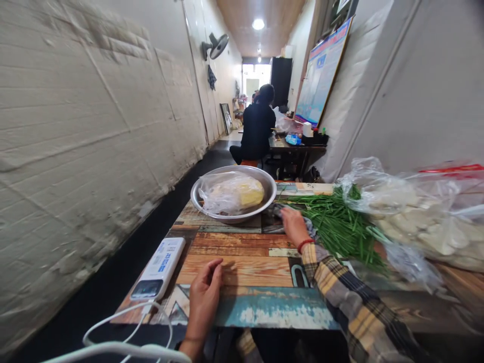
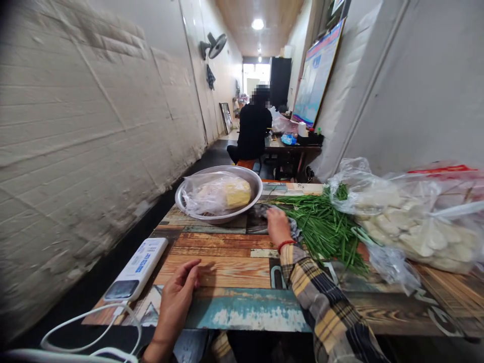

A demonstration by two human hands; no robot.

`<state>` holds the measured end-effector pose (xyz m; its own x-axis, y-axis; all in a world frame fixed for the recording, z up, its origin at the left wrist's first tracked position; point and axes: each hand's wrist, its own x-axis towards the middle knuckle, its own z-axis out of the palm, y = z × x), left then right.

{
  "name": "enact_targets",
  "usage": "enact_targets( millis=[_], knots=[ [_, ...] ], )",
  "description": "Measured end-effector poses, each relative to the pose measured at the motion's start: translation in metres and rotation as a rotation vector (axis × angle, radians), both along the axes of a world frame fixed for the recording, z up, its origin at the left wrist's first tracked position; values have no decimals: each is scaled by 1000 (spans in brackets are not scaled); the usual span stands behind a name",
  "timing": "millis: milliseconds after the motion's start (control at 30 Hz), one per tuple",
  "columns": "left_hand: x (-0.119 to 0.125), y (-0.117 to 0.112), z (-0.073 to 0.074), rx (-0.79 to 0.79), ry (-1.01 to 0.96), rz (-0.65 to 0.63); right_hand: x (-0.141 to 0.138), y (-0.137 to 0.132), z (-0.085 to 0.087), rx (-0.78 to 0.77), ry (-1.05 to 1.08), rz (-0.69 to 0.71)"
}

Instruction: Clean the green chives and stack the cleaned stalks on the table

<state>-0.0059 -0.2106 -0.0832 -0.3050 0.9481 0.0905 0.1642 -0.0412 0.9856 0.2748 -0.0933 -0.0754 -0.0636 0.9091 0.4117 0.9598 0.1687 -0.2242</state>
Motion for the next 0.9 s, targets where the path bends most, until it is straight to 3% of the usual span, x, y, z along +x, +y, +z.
enact_targets(
  millis=[100,133,233,333,367,433,500,567,667,767,833,900],
  knots=[
    [1,0,1,-7,13,-2,12,-14,17,75,56,-77],
    [1,0,1,-10,19,-6,7,-27,21,129,95,-29],
    [-1,2,-1,-6,43,-8,-32,-83,17,64,64,269],
    [-3,4,-4,3,58,-19,-69,-132,-5,-94,-66,589],
    [-3,4,-5,0,59,-27,-72,-140,-12,-124,-75,617],
    [-4,4,-7,-11,61,-48,-60,-139,-23,-141,-70,597],
    [-4,4,-7,-17,62,-56,-27,-120,-27,-87,-43,483],
    [-3,4,-7,-18,53,-54,11,-92,-20,-11,13,284],
    [-1,3,-7,-9,45,-47,44,-68,3,66,76,130],
    [-1,2,-7,15,51,-53,24,-90,23,149,108,175],
    [-1,2,-8,19,50,-63,-9,-126,25,99,81,371],
    [-2,3,-9,9,48,-67,-41,-160,16,19,32,586]
  ],
)
